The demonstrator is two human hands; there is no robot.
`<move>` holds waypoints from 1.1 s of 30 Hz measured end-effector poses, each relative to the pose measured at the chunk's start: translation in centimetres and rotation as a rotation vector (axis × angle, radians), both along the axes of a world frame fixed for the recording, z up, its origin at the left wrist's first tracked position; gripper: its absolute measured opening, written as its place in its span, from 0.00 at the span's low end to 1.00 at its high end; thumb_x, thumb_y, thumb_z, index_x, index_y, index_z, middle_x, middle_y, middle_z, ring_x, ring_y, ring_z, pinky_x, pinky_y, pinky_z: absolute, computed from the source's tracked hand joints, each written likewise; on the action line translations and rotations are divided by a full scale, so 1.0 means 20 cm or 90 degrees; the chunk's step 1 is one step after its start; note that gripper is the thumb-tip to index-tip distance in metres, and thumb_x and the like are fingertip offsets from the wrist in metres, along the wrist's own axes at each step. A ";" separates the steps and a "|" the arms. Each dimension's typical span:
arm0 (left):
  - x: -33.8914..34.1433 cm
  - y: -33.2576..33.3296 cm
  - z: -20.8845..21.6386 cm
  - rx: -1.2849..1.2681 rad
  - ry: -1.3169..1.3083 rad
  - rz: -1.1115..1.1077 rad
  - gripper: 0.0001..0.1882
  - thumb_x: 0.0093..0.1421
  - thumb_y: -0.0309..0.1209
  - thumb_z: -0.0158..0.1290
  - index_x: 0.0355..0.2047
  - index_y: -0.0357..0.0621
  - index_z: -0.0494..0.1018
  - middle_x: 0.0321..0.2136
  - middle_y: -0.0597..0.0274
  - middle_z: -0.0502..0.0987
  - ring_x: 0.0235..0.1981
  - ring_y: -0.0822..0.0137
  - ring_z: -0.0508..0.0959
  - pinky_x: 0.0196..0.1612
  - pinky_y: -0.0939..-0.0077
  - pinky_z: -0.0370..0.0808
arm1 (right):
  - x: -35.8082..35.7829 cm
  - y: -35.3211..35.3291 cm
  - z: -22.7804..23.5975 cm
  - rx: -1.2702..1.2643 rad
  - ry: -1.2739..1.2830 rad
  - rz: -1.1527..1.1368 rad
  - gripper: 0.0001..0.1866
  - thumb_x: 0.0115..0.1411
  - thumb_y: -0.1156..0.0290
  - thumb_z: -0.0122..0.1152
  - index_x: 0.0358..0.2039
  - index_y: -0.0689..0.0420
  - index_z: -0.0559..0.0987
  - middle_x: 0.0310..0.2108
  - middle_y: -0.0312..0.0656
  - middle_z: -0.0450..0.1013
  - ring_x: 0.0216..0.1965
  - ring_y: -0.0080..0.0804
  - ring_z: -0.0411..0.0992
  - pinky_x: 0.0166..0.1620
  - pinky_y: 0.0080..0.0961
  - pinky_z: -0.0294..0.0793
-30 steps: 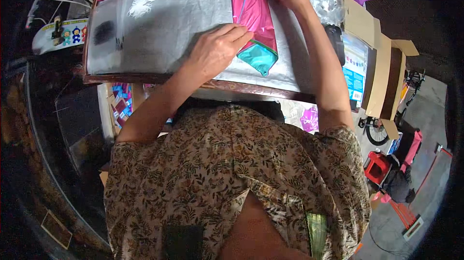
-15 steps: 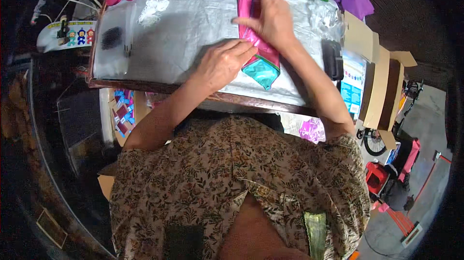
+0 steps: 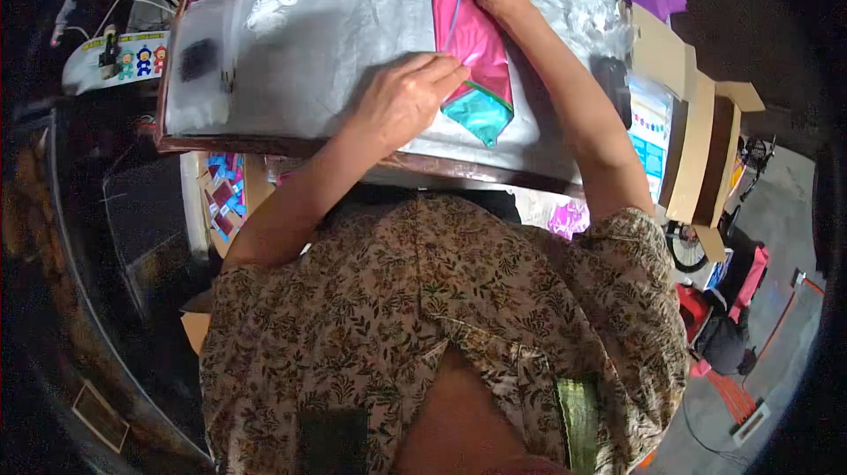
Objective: Folding colorful fabric pieces and placing them into individual plastic pouches.
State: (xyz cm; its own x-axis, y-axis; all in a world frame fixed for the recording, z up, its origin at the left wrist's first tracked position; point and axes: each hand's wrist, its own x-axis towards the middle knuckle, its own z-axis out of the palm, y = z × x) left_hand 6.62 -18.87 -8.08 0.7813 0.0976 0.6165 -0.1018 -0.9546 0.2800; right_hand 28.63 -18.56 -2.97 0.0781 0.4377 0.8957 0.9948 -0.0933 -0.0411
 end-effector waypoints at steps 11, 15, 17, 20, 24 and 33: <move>0.04 0.07 -0.08 -0.025 0.036 0.008 0.19 0.52 0.20 0.55 0.45 0.44 0.81 0.45 0.60 0.82 0.45 0.61 0.82 0.46 0.68 0.82 | -0.18 -0.75 -0.19 -0.387 0.045 -0.089 0.22 0.59 0.54 0.67 0.39 0.60 0.72 0.35 0.49 0.72 0.39 0.48 0.71 0.43 0.40 0.66; 0.05 0.09 -0.09 -0.019 0.026 0.011 0.17 0.54 0.21 0.55 0.44 0.43 0.81 0.44 0.60 0.82 0.44 0.61 0.82 0.46 0.68 0.82 | -0.23 -0.89 -0.10 -0.505 0.109 -0.067 0.19 0.60 0.60 0.66 0.43 0.59 0.73 0.38 0.48 0.73 0.44 0.47 0.71 0.47 0.40 0.65; 0.05 0.10 -0.09 -0.048 0.052 -0.001 0.21 0.51 0.19 0.54 0.46 0.45 0.81 0.46 0.59 0.82 0.46 0.59 0.82 0.47 0.68 0.81 | -0.20 -0.88 -0.06 -0.537 0.122 -0.053 0.18 0.60 0.62 0.66 0.45 0.59 0.73 0.40 0.47 0.74 0.45 0.47 0.71 0.48 0.40 0.65; 0.05 0.11 -0.09 -0.057 0.053 -0.001 0.20 0.53 0.19 0.54 0.46 0.44 0.81 0.46 0.58 0.82 0.46 0.59 0.82 0.47 0.67 0.81 | -0.05 -0.70 -0.06 -0.418 0.056 0.131 0.18 0.57 0.71 0.64 0.50 0.53 0.76 0.47 0.41 0.76 0.52 0.43 0.71 0.52 0.38 0.64; 0.05 0.10 -0.06 -0.062 0.052 -0.008 0.18 0.54 0.19 0.54 0.46 0.44 0.81 0.45 0.57 0.82 0.46 0.57 0.82 0.48 0.67 0.81 | 0.10 -0.60 -0.16 -0.466 0.017 0.172 0.22 0.54 0.79 0.62 0.51 0.48 0.79 0.52 0.33 0.76 0.56 0.37 0.71 0.54 0.35 0.62; 0.04 0.37 -0.04 -0.124 0.102 -0.173 0.17 0.55 0.20 0.57 0.46 0.41 0.80 0.46 0.55 0.81 0.47 0.57 0.81 0.52 0.67 0.79 | 0.07 -0.60 -0.15 -0.442 0.001 0.211 0.17 0.54 0.81 0.62 0.44 0.51 0.83 0.48 0.33 0.78 0.54 0.34 0.73 0.53 0.34 0.62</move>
